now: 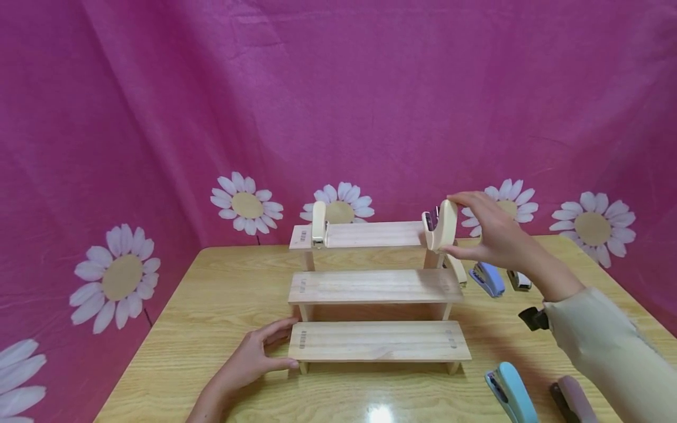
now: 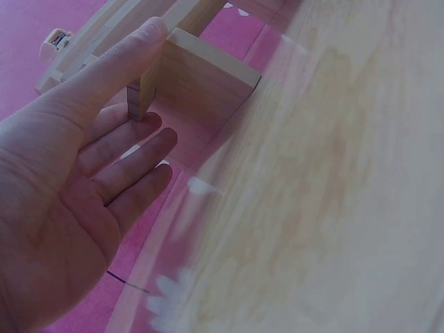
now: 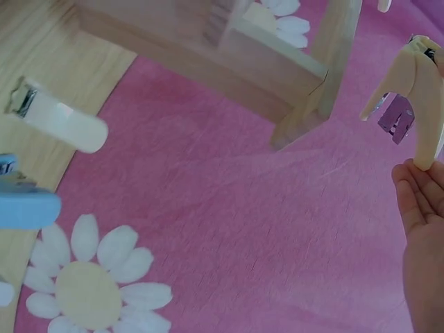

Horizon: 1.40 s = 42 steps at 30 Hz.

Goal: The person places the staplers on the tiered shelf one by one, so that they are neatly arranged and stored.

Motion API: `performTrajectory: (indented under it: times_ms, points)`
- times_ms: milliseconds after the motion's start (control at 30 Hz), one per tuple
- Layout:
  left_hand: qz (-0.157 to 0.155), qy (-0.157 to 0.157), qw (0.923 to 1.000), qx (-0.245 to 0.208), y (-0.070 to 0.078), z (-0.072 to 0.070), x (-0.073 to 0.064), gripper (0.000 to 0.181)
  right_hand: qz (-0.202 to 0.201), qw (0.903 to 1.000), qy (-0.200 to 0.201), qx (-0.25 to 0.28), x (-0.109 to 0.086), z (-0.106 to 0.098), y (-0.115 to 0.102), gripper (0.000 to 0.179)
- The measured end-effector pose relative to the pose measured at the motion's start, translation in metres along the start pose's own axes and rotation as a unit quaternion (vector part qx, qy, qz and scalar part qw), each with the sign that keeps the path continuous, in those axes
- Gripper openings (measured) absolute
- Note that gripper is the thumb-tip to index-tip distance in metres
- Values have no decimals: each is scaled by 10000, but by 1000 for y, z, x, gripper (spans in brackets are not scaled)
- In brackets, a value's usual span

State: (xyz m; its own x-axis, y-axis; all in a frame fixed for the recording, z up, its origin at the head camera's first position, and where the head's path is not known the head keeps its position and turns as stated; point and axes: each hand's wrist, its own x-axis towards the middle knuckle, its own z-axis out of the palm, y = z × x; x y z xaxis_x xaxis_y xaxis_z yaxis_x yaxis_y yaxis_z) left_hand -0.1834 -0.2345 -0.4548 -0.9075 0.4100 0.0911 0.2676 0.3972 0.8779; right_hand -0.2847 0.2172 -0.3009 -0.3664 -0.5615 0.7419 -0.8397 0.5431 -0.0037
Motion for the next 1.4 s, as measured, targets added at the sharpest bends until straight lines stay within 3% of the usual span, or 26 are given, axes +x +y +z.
performTrajectory:
  times_ms: [333,800,1000,1133,1400]
  points:
    - [-101,-14,9999,-16,0,0,0,79,121,9988,-450,154,24,17,-6,81]
    - [-75,24,10000,-4,-1,0,1,79,86,9963,-755,399,58,47,-20,82]
    - [-22,40,10000,-14,-2,0,0,79,319,9921,-1117,479,72,57,-28,83]
    - [4,25,10000,-35,-2,-1,-1,79,536,9878,-1347,566,78,64,-32,82]
    - [-79,-41,9998,-183,-1,-2,-1,79,471,9873,-1428,507,86,76,-35,82]
